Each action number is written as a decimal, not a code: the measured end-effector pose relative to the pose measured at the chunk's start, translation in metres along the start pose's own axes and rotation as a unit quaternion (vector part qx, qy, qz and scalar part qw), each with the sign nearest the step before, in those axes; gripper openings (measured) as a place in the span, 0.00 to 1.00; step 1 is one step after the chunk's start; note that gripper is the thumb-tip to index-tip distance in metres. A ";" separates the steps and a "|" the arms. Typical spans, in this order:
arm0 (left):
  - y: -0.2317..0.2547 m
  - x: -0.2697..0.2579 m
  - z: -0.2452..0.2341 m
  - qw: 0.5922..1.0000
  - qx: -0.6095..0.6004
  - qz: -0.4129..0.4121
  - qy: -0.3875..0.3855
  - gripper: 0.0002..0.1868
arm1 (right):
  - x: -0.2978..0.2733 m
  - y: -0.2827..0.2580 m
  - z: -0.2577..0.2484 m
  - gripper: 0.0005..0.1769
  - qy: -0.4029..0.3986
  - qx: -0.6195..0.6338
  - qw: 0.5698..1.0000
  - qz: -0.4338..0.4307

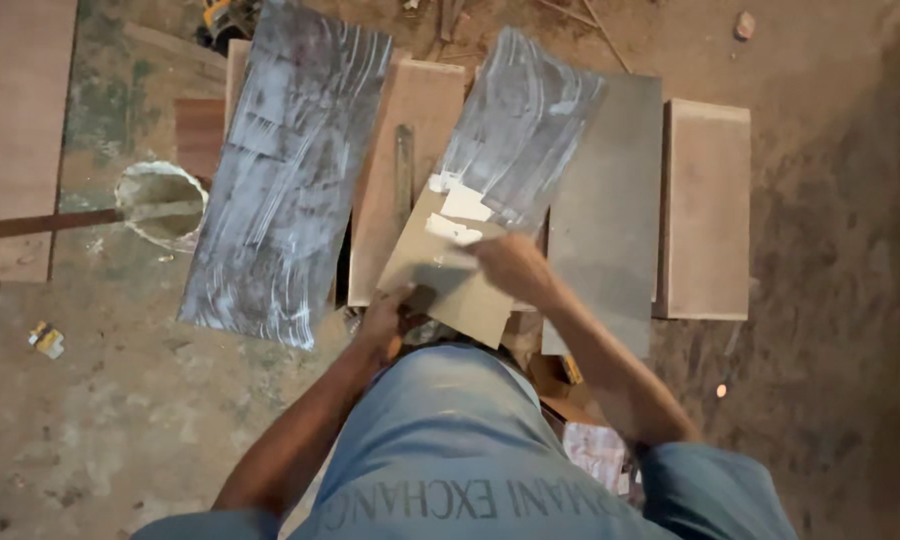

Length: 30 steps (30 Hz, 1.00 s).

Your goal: The person scoops white adhesive from a bucket using a putty knife and spreads it evenly across the surface of rectangular wooden boards. The person handles the boards one at a time, applying the glue in broad strokes and then setting the coated boards aside.

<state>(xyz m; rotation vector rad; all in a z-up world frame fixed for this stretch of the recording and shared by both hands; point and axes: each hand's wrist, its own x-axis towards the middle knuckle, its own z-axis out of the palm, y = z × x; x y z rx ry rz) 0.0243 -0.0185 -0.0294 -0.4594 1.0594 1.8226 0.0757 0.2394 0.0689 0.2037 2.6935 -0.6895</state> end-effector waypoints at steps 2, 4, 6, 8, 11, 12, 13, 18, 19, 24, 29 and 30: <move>0.003 -0.006 -0.003 0.999 -0.020 0.005 -0.027 0.18 | 0.020 0.025 -0.016 0.17 0.239 -0.246 0.918 -0.197; -0.003 -0.004 0.003 0.996 0.075 0.046 -0.034 0.19 | 0.051 0.053 -0.029 0.18 0.256 -0.112 0.952 -0.124; -0.010 0.000 0.006 0.990 0.105 0.070 -0.057 0.19 | 0.078 0.072 -0.026 0.19 0.307 -0.052 0.946 -0.089; -0.018 0.010 0.010 0.990 0.064 0.081 -0.099 0.20 | 0.098 0.085 -0.019 0.18 0.322 -0.027 0.945 -0.046; -0.025 0.026 0.013 0.984 0.148 0.093 -0.019 0.22 | 0.118 0.075 0.000 0.15 0.289 -0.033 0.957 -0.005; -0.023 0.030 0.009 0.910 0.328 0.243 -0.075 0.23 | 0.115 0.066 0.008 0.17 0.275 -0.032 0.961 -0.015; -0.024 0.032 0.008 0.847 0.424 0.304 -0.105 0.23 | 0.108 0.056 0.015 0.19 0.259 -0.033 0.965 -0.023; -0.027 0.032 0.013 0.938 0.312 0.151 -0.032 0.24 | 0.069 0.008 0.018 0.12 0.166 0.053 0.982 -0.076; -0.027 0.029 0.012 0.948 0.286 0.140 -0.029 0.24 | 0.066 0.004 0.009 0.10 0.152 0.071 0.982 -0.082; -0.037 0.019 0.001 0.924 0.302 0.206 -0.109 0.25 | 0.085 0.026 -0.053 0.18 0.277 -0.042 0.944 -0.173; -0.031 0.028 -0.003 0.955 0.277 0.107 -0.015 0.18 | 0.095 0.007 -0.034 0.20 0.211 0.008 0.945 -0.250; -0.026 0.030 0.002 0.973 0.196 0.115 -0.032 0.18 | 0.094 -0.002 -0.025 0.23 0.185 -0.005 0.947 -0.262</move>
